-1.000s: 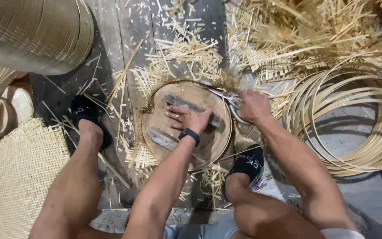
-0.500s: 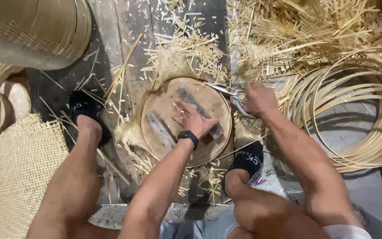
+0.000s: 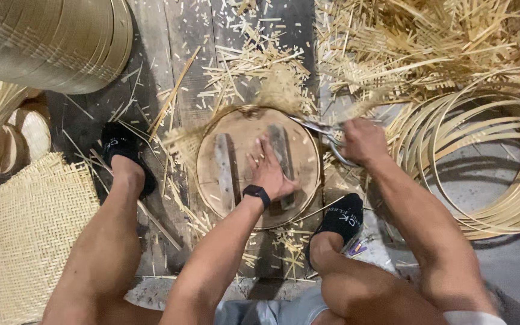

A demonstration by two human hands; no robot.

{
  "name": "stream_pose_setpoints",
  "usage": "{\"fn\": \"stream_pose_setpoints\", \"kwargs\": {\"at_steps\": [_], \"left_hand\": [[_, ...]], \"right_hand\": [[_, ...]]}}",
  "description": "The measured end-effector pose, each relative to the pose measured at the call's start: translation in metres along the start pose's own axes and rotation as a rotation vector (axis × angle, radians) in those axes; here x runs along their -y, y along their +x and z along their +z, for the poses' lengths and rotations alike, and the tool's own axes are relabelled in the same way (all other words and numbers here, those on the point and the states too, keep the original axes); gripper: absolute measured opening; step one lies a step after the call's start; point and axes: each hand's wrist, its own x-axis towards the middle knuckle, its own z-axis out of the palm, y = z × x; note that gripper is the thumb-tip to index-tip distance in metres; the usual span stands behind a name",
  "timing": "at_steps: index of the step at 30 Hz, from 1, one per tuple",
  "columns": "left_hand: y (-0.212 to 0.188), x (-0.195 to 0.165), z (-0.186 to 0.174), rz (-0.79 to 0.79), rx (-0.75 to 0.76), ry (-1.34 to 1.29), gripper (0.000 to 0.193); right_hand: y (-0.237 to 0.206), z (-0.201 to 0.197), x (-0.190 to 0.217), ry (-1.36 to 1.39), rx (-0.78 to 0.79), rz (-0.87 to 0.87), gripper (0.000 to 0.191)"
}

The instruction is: The person sits on the floor assembling woven bamboo steamer trays. They trim the edge of a square woven bamboo mat with scissors, press the mat into a round wooden form, fit and bend a thin bamboo rim hoop around the mat edge, and place the finished round tray onto a stack of completed baskets.

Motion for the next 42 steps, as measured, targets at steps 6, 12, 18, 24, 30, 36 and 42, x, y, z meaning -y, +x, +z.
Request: {"fn": "stream_pose_setpoints", "kwargs": {"at_steps": [6,12,18,24,30,36,42], "left_hand": [[-0.004,0.000,0.004,0.043,0.013,0.027,0.157],[-0.011,0.013,-0.004,0.195,0.078,0.078,0.152],[-0.015,0.013,-0.013,0.249,0.151,0.137,0.150],[-0.018,0.012,-0.025,0.374,0.143,0.259,0.139],[-0.026,0.010,-0.026,0.276,0.294,0.151,0.121],[-0.029,0.024,-0.009,0.367,0.198,0.139,0.103],[-0.030,0.044,-0.008,0.502,0.251,0.237,0.093]], "right_hand": [[0.022,0.005,0.032,-0.369,-0.373,-0.034,0.060],[0.002,0.003,0.004,0.050,0.288,0.138,0.038],[0.009,0.003,0.012,0.004,-0.054,0.002,0.061],[0.022,0.001,0.017,-0.085,0.183,0.047,0.042],[-0.008,-0.013,0.007,0.100,0.044,0.096,0.067],[0.027,0.006,0.026,-0.145,0.324,0.132,0.026],[-0.010,0.014,-0.017,-0.154,0.514,0.203,0.036]]}}
